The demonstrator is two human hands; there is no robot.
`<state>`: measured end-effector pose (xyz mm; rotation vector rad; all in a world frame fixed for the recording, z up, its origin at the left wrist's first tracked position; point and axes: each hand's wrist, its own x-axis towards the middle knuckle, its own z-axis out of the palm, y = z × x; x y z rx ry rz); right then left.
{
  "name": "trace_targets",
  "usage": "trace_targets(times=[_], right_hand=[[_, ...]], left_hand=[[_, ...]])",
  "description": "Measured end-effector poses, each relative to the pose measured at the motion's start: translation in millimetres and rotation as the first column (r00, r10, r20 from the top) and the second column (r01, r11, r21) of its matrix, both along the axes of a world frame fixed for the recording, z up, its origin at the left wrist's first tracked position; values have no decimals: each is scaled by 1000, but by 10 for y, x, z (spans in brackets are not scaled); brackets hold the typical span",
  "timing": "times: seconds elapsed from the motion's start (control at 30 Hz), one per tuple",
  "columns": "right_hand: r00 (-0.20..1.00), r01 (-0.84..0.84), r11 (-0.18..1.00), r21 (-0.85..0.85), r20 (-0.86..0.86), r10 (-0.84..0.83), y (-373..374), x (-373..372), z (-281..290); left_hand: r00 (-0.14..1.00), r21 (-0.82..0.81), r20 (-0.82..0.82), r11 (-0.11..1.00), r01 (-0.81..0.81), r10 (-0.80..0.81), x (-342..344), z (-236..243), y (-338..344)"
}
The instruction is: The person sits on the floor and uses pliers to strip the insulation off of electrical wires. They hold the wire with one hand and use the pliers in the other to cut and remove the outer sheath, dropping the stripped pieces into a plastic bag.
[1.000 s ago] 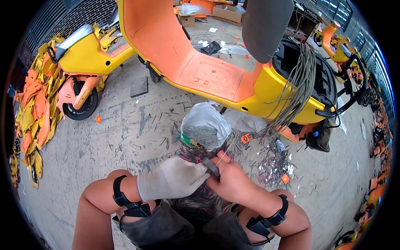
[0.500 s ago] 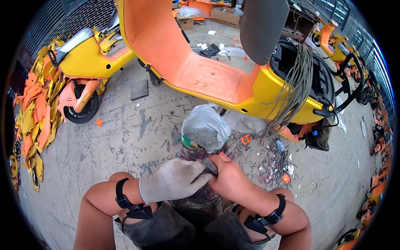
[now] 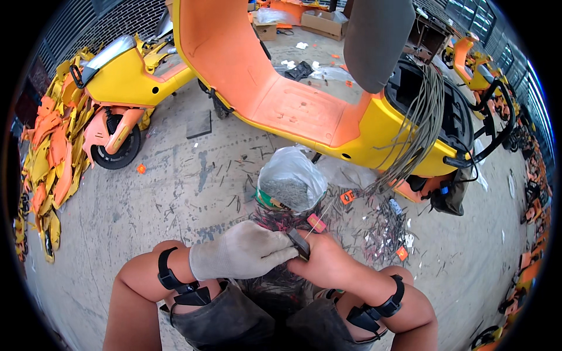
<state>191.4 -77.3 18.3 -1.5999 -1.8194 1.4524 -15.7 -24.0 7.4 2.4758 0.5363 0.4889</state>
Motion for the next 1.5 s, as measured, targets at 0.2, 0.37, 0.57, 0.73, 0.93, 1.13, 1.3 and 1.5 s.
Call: trace_targets(times=[0.2,0.37,0.57,0.73,0.93,1.13,1.3,1.5], right_hand=[[992,-5,1000,4,-125,5,-29,17,19],[987,-15,1000,9,-160,16,-42,39,-12],[986,-46,998,-44,-160,38,-57,92,-41],[983,-25,999,27,-180,30,-56,93,-95],[993,5,999,34,-119,-1,33,56,-70],[993,35,992,118,-119,-21,44,30,-153],[988,77,991,107,-145,-61,-17,8,-192],[990,59,998,-19,-130,-61,-43,20,-12]], left_hand=[[995,-144,-82,989,41,-53,-2,30,31],[997,-139,-9,987,81,-83,5,27,36],[988,-165,91,976,140,-127,-2,74,46],[992,-153,60,981,117,-109,20,74,69],[996,-93,-73,995,38,-45,49,122,78],[998,-13,-48,999,-36,35,72,52,37],[999,-31,-32,1000,-4,3,74,60,39],[997,-186,-71,983,9,-22,57,124,23]])
